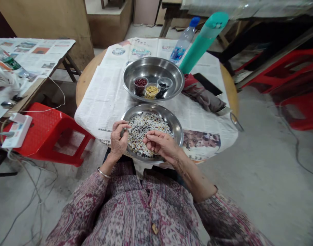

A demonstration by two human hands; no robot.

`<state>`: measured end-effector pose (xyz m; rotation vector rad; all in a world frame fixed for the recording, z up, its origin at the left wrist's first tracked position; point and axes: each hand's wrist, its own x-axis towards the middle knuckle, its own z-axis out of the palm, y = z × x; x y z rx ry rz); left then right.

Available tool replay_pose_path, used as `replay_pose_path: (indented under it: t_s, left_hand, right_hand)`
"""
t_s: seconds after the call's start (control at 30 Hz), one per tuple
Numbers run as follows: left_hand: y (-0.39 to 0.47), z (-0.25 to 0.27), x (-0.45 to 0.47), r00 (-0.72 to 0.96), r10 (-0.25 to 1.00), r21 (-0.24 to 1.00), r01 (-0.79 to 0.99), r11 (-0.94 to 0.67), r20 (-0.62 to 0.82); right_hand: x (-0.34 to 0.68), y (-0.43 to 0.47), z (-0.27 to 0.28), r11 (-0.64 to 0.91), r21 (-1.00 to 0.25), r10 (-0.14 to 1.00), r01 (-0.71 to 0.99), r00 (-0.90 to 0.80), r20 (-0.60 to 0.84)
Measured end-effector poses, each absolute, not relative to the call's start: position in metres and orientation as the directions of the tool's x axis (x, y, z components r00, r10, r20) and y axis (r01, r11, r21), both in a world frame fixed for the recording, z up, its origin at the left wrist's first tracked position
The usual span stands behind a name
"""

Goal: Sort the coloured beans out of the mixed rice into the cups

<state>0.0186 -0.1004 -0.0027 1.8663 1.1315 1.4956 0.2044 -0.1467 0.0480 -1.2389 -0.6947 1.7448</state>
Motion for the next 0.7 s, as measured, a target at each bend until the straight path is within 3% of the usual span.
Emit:
replay_pose_path:
  t_s: [0.2, 0.7]
  left_hand:
    - [-0.1, -0.003, 0.019, 0.059, 0.837, 0.79, 0.298, -0.535, 0.545]
    - [-0.1, -0.001, 0.018, 0.056, 0.846, 0.795, 0.312, -0.52, 0.531]
  right_hand:
    - [0.216, -0.144, 0.051, -0.429, -0.842, 0.897, -0.327, -0.048, -0.438]
    - [0.221, -0.149, 0.048, -0.464, -0.801, 0.873, -0.377, -0.042, -0.486]
